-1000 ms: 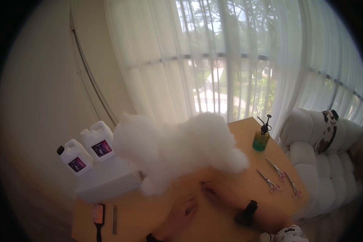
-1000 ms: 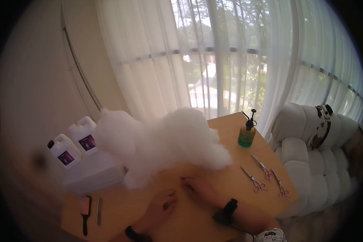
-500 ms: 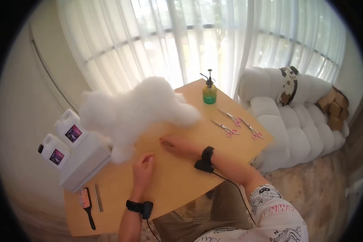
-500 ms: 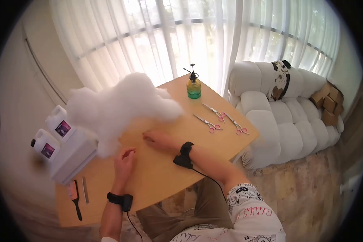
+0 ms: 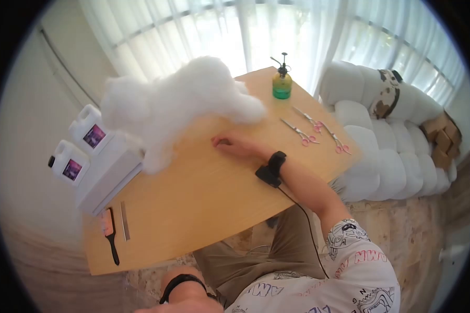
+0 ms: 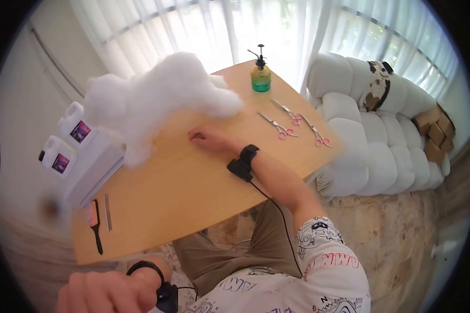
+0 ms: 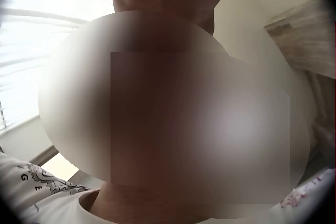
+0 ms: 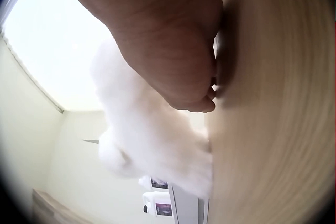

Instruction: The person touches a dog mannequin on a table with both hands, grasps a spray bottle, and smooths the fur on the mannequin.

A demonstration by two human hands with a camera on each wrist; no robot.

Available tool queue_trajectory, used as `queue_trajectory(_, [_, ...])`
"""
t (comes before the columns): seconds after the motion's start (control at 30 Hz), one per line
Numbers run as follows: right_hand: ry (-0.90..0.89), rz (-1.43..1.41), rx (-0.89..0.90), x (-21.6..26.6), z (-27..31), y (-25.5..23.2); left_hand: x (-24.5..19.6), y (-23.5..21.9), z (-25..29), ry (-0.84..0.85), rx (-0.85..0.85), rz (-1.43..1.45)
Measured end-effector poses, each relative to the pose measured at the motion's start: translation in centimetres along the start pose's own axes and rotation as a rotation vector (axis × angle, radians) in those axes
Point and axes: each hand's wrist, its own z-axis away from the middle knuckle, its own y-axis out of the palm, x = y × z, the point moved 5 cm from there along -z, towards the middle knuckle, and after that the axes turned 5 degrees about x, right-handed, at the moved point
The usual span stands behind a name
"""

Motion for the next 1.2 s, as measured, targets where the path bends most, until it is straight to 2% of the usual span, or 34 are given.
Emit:
queue_trajectory(0.07, [0.048, -0.059, -0.032, 0.3, 0.8, -0.1, 7.8, 0.9, 0.9, -0.172, 0.055, 0.045])
queue_trajectory(0.1, [0.079, -0.094, -0.046, 0.5, 0.8, -0.3, 10.2, 0.7, 2.4, -0.253, 0.089, 0.067])
queue_trajectory(0.13, [0.043, -0.107, -0.026, 0.8, 0.4, -0.5, 12.2, -0.4, 4.5, -0.548, 0.071, -0.144])
queue_trajectory(0.2, [0.077, 0.109, -0.036, 0.9, 0.4, -0.8, 15.3, -4.2, 9.6, -0.817, -0.125, -0.651])
queue_trajectory(0.23, [0.062, 0.096, -0.032, 1.7, 0.3, -1.1, 16.3, -7.3, 12.8, -0.887, -0.256, -0.764])
queue_trajectory(0.27, [0.141, 0.176, -0.138, 2.7, 0.3, -2.4, 16.7, -10.5, 15.9, -0.871, -0.416, -0.841])
queue_trajectory(0.3, [0.225, 0.256, -0.246, 3.6, 0.6, -3.7, 16.3, -14.1, 18.1, -0.950, -0.594, -0.964])
queue_trajectory(0.33, [0.145, 0.266, -0.412, 4.7, 0.8, -5.2, 15.6, -17.6, 20.2, -1.023, -0.778, -1.083])
queue_trajectory(0.37, [0.060, 0.274, -0.577, 5.6, 0.9, -6.8, 14.8, -20.8, 22.6, -1.012, -0.803, -1.214])
queue_trajectory(0.4, [0.054, 0.314, -0.668, 5.5, 1.1, -8.2, 14.1, -23.5, 24.9, -0.997, -0.828, -1.347])
queue_trajectory(0.43, [0.047, 0.356, -0.758, 5.5, 1.4, -9.4, 14.2, -25.3, 26.5, -0.997, -0.835, -1.360])
queue_trajectory(0.5, [0.212, 0.418, -0.801, 5.1, 2.3, -10.5, 14.8, -28.1, 28.7, -1.061, -0.740, -1.483])
queue_trajectory(0.53, [0.200, 0.413, -0.795, 3.9, 2.5, -10.9, 15.5, -29.1, 29.8, -1.059, -0.749, -1.494])
queue_trajectory(0.6, [0.187, 0.584, -0.632, 0.6, 2.1, -11.0, 18.4, -30.2, 31.5, -1.253, -0.651, -1.305])
queue_trajectory(0.63, [0.167, 0.580, -0.621, 0.7, 1.8, -11.1, 18.7, -30.2, 31.1, -1.251, -0.671, -1.319])
queue_trajectory(0.7, [0.244, 0.584, -0.562, 1.2, 1.9, -10.8, 19.6, -29.8, 29.6, -1.179, -0.528, -1.541])
queue_trajectory(0.73, [0.226, 0.579, -0.545, 1.5, 1.8, -10.6, 19.7, -29.8, 29.0, -1.186, -0.550, -1.554])
queue_trajectory(0.8, [0.289, 0.614, -0.540, 1.8, 1.9, -10.3, 19.7, -29.7, 27.8, -1.335, -0.563, -1.450])
queue_trajectory(0.9, [0.266, 0.576, -0.517, 1.8, 1.7, -10.1, 20.2, -29.6, 28.5, -1.265, -0.590, -1.501])
queue_trajectory(0.97, [0.126, 0.784, -0.555, -2.9, 2.1, -10.9, 20.2, -28.8, 28.2, -1.237, -0.593, -1.555])
queue_trajectory(1.03, [0.377, 0.781, -0.393, -1.0, 2.0, -11.5, 20.3, -27.9, 28.1, -1.209, -0.596, -1.582])
queue_trajectory(1.1, [0.319, 0.833, -0.400, -3.8, 2.7, -12.6, 20.3, -27.9, 27.4, -1.201, -0.599, -1.565])
queue_trajectory(1.17, [0.389, 0.889, -0.372, -3.6, 2.8, -13.0, 20.5, -27.5, 27.1, -1.223, -0.624, -1.527])
queue_trajectory(1.2, [0.363, 0.877, -0.358, -4.3, 2.7, -13.0, 20.6, -27.7, 26.9, -1.237, -0.630, -1.507])
